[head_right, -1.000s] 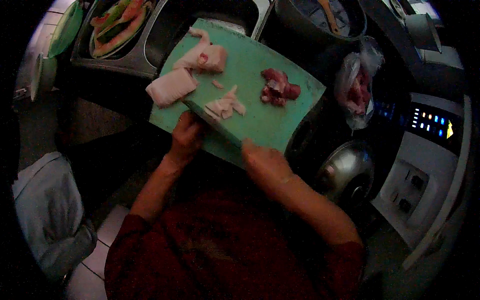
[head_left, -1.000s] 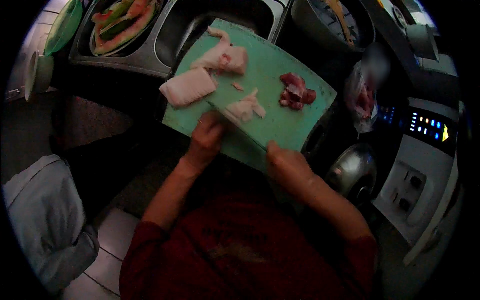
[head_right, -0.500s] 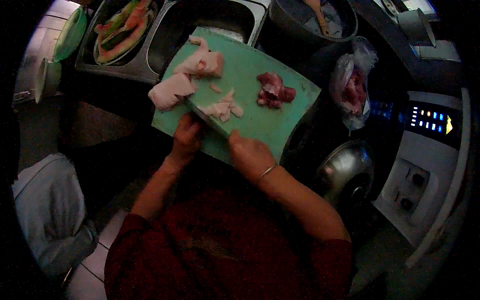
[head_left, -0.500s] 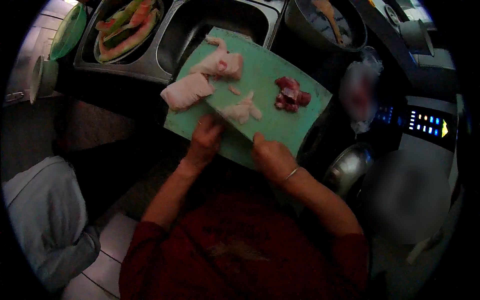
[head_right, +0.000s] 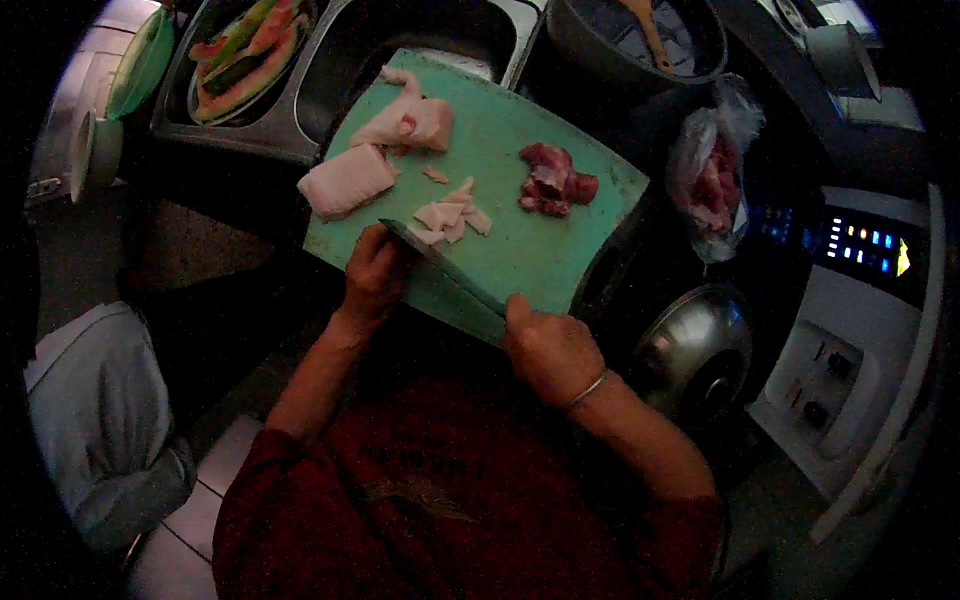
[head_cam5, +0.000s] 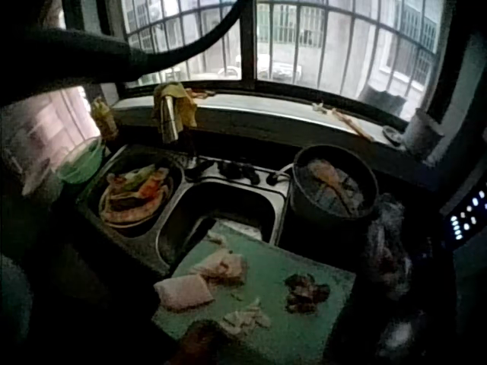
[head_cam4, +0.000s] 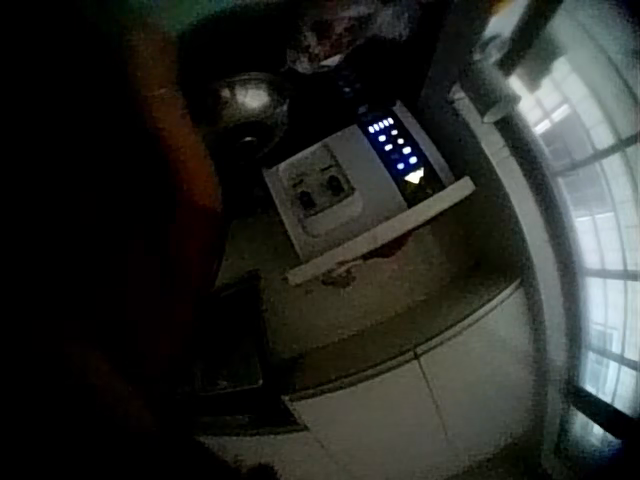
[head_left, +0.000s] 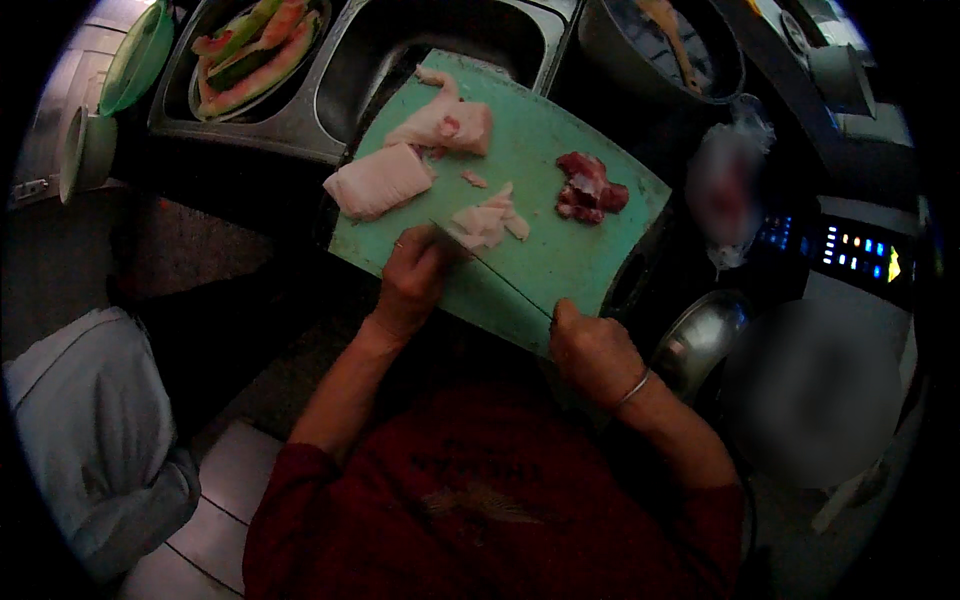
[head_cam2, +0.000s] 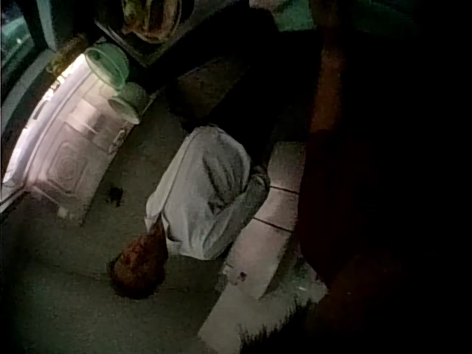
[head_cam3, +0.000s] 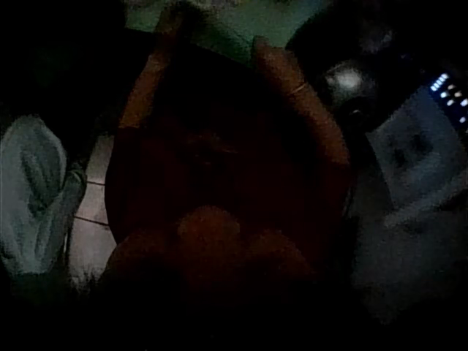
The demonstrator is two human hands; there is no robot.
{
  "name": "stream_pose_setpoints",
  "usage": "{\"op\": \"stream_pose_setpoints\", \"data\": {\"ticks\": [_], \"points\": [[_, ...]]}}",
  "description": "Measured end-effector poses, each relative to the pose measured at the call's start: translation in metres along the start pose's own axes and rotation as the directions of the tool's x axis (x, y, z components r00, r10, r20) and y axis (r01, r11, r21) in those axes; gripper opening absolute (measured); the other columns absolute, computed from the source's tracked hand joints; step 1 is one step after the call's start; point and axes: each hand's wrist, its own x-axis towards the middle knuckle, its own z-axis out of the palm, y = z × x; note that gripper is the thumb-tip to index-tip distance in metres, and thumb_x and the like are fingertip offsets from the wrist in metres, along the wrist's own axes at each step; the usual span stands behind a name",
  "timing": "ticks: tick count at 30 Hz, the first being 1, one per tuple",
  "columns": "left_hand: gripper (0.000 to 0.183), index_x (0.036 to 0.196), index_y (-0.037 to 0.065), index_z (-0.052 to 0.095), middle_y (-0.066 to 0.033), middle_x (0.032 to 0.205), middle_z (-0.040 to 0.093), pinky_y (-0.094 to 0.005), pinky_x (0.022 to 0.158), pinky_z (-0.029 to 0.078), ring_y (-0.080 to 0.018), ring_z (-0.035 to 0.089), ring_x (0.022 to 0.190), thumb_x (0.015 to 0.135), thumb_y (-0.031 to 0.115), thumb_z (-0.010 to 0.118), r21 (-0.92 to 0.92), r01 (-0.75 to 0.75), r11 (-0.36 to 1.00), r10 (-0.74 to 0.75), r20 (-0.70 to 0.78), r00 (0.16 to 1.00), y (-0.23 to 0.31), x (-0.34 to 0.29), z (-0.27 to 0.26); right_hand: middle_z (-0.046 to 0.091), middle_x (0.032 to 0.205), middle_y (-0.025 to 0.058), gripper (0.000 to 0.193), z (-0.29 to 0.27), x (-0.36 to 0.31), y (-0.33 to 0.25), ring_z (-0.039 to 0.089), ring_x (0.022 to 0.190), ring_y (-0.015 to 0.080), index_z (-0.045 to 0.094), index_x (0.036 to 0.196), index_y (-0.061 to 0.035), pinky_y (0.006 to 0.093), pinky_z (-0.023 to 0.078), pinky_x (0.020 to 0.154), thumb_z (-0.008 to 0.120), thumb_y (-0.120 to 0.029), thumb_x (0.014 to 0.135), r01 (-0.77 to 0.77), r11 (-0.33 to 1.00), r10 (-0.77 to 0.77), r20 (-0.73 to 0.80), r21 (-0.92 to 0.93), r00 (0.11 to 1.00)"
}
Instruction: The person uses a cleaver to slice raw meat on a cutting board into smaller pieces, then places the pieces into a plastic bag.
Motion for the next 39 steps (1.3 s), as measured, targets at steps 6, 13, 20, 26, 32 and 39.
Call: {"op": "stream_pose_setpoints", "data": {"ticks": [6,13,20,26,32,39], "points": [[0.017,0.089,0.001,0.064,-0.0154,0.096,0.059,-0.0409,0.078,0.05,-0.0356,0.06,0.089,0.074,-0.006,0.063,0.043,-0.058,0.997,0.058,0.009,0.998,0.0,0.003,-0.004,0.061,0.063,0.0218,0.014,-0.005,0.004,0.003,0.062,0.059,0.0427,0.044,0.095,-0.0015,0.0527,0.05,0.053,0.051,-0.008,0.086,0.007,1.0,-0.007,0.068,0.005,0.998],[0.017,0.091,0.0,0.064,-0.0169,0.097,0.061,-0.0415,0.078,0.051,-0.0352,0.061,0.089,0.075,-0.004,0.062,0.029,-0.06,0.998,0.059,0.012,0.998,-0.003,0.007,-0.005,0.06,0.066,0.0248,0.015,-0.01,0.032,-0.006,0.062,0.063,0.0456,0.045,0.096,0.0002,0.0548,0.05,0.058,0.052,-0.008,0.086,-0.037,0.995,0.024,0.131,0.095,0.991],[0.017,0.093,0.002,0.065,-0.016,0.099,0.062,-0.0415,0.078,0.052,-0.0352,0.061,0.09,0.077,-0.002,0.061,0.003,-0.013,1.0,0.013,0.041,0.999,-0.006,0.007,-0.006,0.061,0.07,0.0288,0.013,0.0,0.031,0.003,0.062,0.067,0.0484,0.045,0.096,0.0003,0.0564,0.051,0.062,0.049,-0.008,0.087,-0.02,0.994,0.004,0.147,0.103,0.989],[0.02,0.096,0.004,0.065,-0.0164,0.098,0.063,-0.0419,0.079,0.051,-0.036,0.061,0.091,0.078,-0.003,0.06,0.034,-0.039,0.999,0.036,0.059,0.998,0.003,0.016,-0.009,0.06,0.068,0.0303,0.012,-0.003,0.037,-0.009,0.062,0.068,0.0494,0.045,0.092,0.0021,0.0576,0.05,0.063,0.05,-0.008,0.086,-0.124,0.97,0.099,0.126,0.21,0.987],[0.02,0.096,0.006,0.065,-0.0163,0.096,0.064,-0.0424,0.08,0.051,-0.036,0.061,0.091,0.079,-0.001,0.057,0.04,-0.111,0.993,0.108,0.082,0.991,-0.012,0.016,-0.005,0.061,0.072,0.0302,0.014,0.008,0.032,-0.003,0.061,0.068,0.0494,0.044,0.095,0.0009,0.058,0.049,0.063,0.052,-0.007,0.085,-0.159,0.966,0.136,0.122,0.203,0.983],[0.023,0.098,0.006,0.066,-0.0153,0.098,0.064,-0.0425,0.082,0.051,-0.0349,0.061,0.094,0.079,-0.001,0.056,-0.011,-0.138,0.99,0.138,0.12,0.983,-0.003,0.018,0.005,0.061,0.078,0.0306,0.017,0.024,0.055,-0.003,0.061,0.07,0.0473,0.048,0.094,0.0046,0.053,0.05,0.061,0.053,-0.01,0.089,-0.005,0.978,0.013,-0.04,0.209,0.999]]}}
